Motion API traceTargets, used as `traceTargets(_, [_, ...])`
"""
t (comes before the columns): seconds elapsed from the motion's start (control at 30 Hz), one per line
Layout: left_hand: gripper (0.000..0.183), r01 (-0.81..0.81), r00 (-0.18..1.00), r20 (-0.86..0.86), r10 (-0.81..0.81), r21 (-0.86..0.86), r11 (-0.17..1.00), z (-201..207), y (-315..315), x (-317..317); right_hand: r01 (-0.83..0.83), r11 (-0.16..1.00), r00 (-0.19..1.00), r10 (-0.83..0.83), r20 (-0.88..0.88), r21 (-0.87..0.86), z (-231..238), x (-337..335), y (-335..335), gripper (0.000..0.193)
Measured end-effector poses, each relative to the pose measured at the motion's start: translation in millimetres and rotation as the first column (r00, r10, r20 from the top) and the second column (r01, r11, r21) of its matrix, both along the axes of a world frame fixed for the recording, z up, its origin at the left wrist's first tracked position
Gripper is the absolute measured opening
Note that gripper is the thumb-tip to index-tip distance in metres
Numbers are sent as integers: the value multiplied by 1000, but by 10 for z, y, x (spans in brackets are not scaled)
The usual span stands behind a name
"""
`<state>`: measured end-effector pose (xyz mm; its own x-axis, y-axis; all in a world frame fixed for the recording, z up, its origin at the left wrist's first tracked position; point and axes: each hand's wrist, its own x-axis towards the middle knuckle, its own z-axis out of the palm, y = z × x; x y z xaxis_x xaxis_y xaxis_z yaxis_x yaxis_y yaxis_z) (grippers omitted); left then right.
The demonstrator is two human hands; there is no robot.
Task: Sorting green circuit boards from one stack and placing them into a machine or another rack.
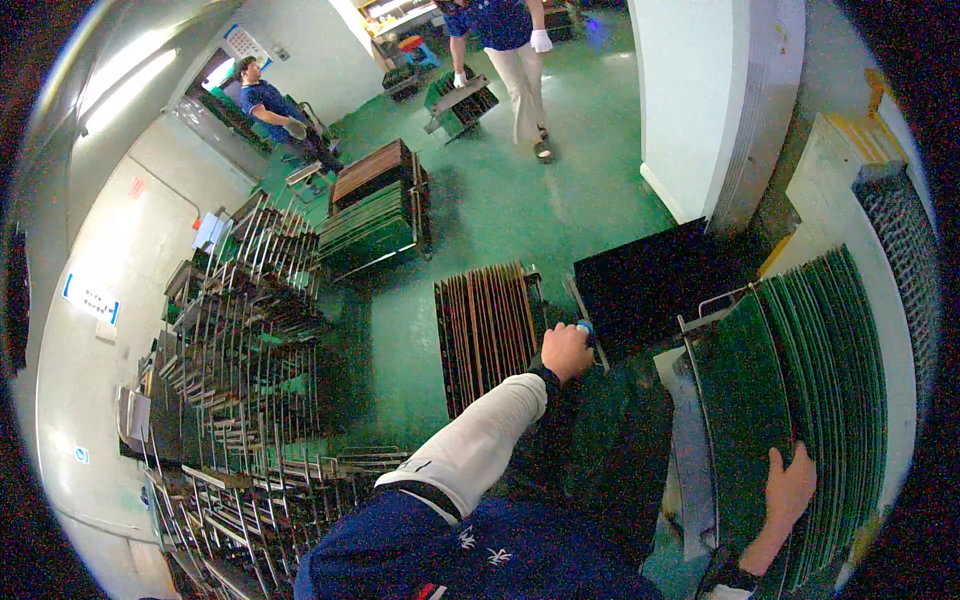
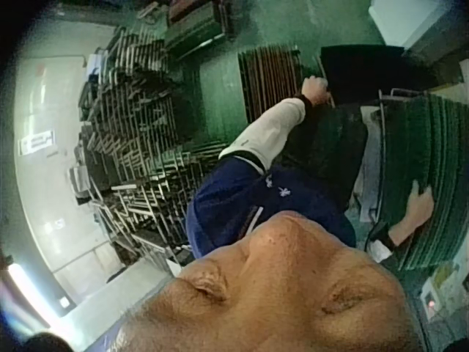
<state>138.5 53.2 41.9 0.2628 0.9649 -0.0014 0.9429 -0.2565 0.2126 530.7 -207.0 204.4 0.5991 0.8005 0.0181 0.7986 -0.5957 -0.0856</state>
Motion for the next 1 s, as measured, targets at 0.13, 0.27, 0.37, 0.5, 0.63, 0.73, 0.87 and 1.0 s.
traceTargets(0.13, [30, 3, 1000, -21, -5, -61, 998, -68, 39, -31, -8, 999, 999, 6, -48, -45, 144, -89, 75, 58])
traceTargets(0.27, [30, -1, 1000, -17, -1, -83, 997, -63, 42, -16, 15, 1000, 998, -16, -57, -16, 73, -47, 51, 58])
traceTargets(0.37, [31, 26, 999, -20, -27, -73, 997, -51, 38, -23, 7, 1000, 1000, -7, -7, 10, 46, -34, 26, 57])
traceTargets(0.5, [31, 21, 1000, -7, -22, -74, 997, -26, 34, -13, 21, 1000, 1000, -21, 2, -5, 86, -66, 37, 58])
traceTargets(0.63, [31, 34, 999, -21, -35, -56, 998, -89, 35, -42, -29, 1000, 999, 29, 18, 5, 24, -16, 33, 59])
traceTargets(0.73, [33, 35, 999, -12, -36, -39, 999, -46, 26, -24, 9, 1000, 1000, -9, -9, -18, 139, -97, 57, 59])
traceTargets(0.87, [34, 28, 999, -24, -29, -54, 998, -20, 36, -15, 18, 1000, 1000, -18, -5, -8, 120, -90, 49, 59])
traceTargets(1.0, [33, 23, 999, -29, -23, -22, 1000, -95, 42, -28, 35, 999, 999, -35, 3, -39, 132, -117, 64, 60])
